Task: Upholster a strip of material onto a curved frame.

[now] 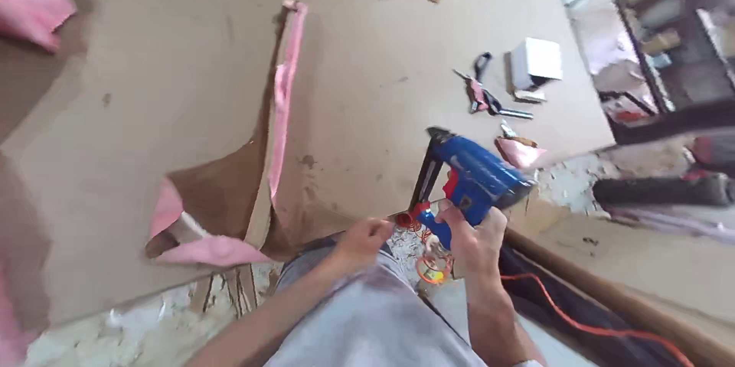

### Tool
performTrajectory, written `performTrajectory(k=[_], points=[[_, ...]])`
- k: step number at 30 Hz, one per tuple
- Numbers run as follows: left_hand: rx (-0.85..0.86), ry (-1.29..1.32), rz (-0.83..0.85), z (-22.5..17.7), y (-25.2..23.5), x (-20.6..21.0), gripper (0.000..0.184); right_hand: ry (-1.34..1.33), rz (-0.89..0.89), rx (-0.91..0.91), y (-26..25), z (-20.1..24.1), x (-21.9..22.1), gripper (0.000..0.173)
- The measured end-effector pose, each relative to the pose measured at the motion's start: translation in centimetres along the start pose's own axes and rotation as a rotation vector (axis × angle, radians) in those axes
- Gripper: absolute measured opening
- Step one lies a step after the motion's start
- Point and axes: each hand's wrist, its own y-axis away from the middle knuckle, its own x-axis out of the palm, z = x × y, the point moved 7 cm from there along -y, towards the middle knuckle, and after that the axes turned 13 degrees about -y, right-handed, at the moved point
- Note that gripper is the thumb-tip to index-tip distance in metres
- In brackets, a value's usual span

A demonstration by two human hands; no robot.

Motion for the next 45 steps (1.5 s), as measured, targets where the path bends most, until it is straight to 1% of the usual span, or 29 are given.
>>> performTrajectory(k=[1,2,4,6,8,10,11,12,13,14,16,17,18,19,20,21,23,24,26,27,29,31,32,34,36,38,39,41,45], points=[[0.072,0.106,0.090,-1.9,-0.6,2.4,0.044,-0.096,-0.122,-0.133,1.4,1.6,-0.3,0.025],[0.123,0.205,0.136,-3.9,-0.7,4.6,0.045,-0.174,-0.220,-0.239,3.1,3.0,-0.6,0.030],[0.182,0.356,0.192,-7.6,-0.2,7.8,0.044,-0.260,-0.364,-0.365,6.6,4.7,-1.2,0.032],[0.139,0.500,0.257,-9.1,0.8,10.5,0.039,-0.215,-0.453,-0.399,10.4,4.5,-2.1,0.032],[0.030,0.519,0.337,-8.1,1.4,13.0,0.036,-0.180,-0.552,-0.380,13.6,2.1,-3.2,0.031],[-0.084,0.403,0.345,-6.7,1.4,15.4,0.036,-0.164,-0.676,-0.342,15.7,-0.7,-4.3,0.020],[-0.101,0.328,0.368,-6.6,1.6,16.6,0.038,-0.157,-0.732,-0.336,16.5,-1.2,-5.0,0.016],[-0.069,0.251,0.407,-7.1,1.6,18.0,0.039,-0.132,-0.767,-0.355,17.1,-0.8,-6.0,0.015],[0.016,0.150,0.461,-8.2,1.3,19.3,0.039,-0.111,-0.794,-0.398,17.6,-0.2,-7.6,0.018],[0.140,0.026,0.532,-9.7,0.6,20.4,0.037,-0.102,-0.818,-0.444,18.0,0.3,-9.7,0.021],[0.414,-0.330,0.628,-12.4,-1.2,21.8,0.034,-0.175,-0.828,-0.513,19.7,-0.3,-15.0,0.030],[0.554,-0.535,0.578,-14.2,-2.9,21.7,0.032,-0.253,-0.813,-0.537,20.5,-1.1,-18.0,0.031],[0.682,-0.696,0.439,-16.5,-5.6,21.2,0.030,-0.342,-0.789,-0.536,21.0,-2.1,-20.9,0.030],[0.777,-0.792,0.260,-19.0,-9.3,20.3,0.029,-0.426,-0.756,-0.519,21.4,-3.1,-23.2,0.030],[0.809,-0.851,0.096,-21.7,-13.7,19.3,0.030,-0.507,-0.730,-0.498,21.6,-4.0,-25.3,0.030],[0.788,-0.912,-0.039,-24.5,-18.5,18.4,0.031,-0.591,-0.708,-0.482,21.6,-5.0,-27.0,0.029],[0.668,-1.055,-0.194,-28.3,-28.2,17.2,0.035,-0.734,-0.668,-0.444,21.0,-7.3,-29.5,0.028],[0.590,-1.137,-0.239,-29.2,-32.7,16.9,0.038,-0.804,-0.657,-0.427,20.5,-8.4,-30.3,0.029],[0.451,-1.288,-0.305,-29.1,-40.7,16.8,0.051,-0.927,-0.643,-0.395,19.0,-10.2,-31.6,0.029],[0.413,-1.351,-0.336,-28.7,-43.2,16.9,0.051,-0.998,-0.633,-0.386,17.8,-10.9,-32.3,0.029],[0.415,-1.428,-0.388,-28.5,-45.6,17.1,0.040,-1.114,-0.591,-0.363,14.7,-11.5,-33.9,0.028],[0.534,-1.348,-0.334,-29.5,-44.2,17.3,0.036,-1.221,-0.518,-0.331,10.9,-12.0,-34.7,0.028],[0.608,-1.228,-0.261,-29.7,-41.9,17.7,0.037,-1.262,-0.476,-0.319,9.3,-12.1,-35.0,0.027],[0.761,-0.912,-0.105,-30.7,-34.7,18.9,0.036,-1.291,-0.364,-0.339,5.4,-12.3,-36.0,0.026],[0.839,-0.698,0.012,-30.7,-25.8,19.4,0.032,-1.316,-0.234,-0.367,1.7,-12.1,-36.0,0.027],[0.840,-0.624,-0.011,-29.6,-18.7,18.8,0.030,-1.338,-0.115,-0.373,-1.3,-11.6,-35.0,0.027],[0.831,-0.608,-0.042,-29.0,-16.3,18.4,0.030,-1.346,-0.059,-0.368,-2.6,-11.2,-34.2,0.026],[0.800,-0.599,-0.130,-27.9,-13.4,16.8,0.031,-1.358,0.041,-0.331,-4.9,-10.6,-32.2,0.025],[0.722,-0.680,-0.369,-26.2,-10.1,11.6,0.029,-1.436,0.217,-0.206,-7.9,-9.8,-26.3,0.025]])
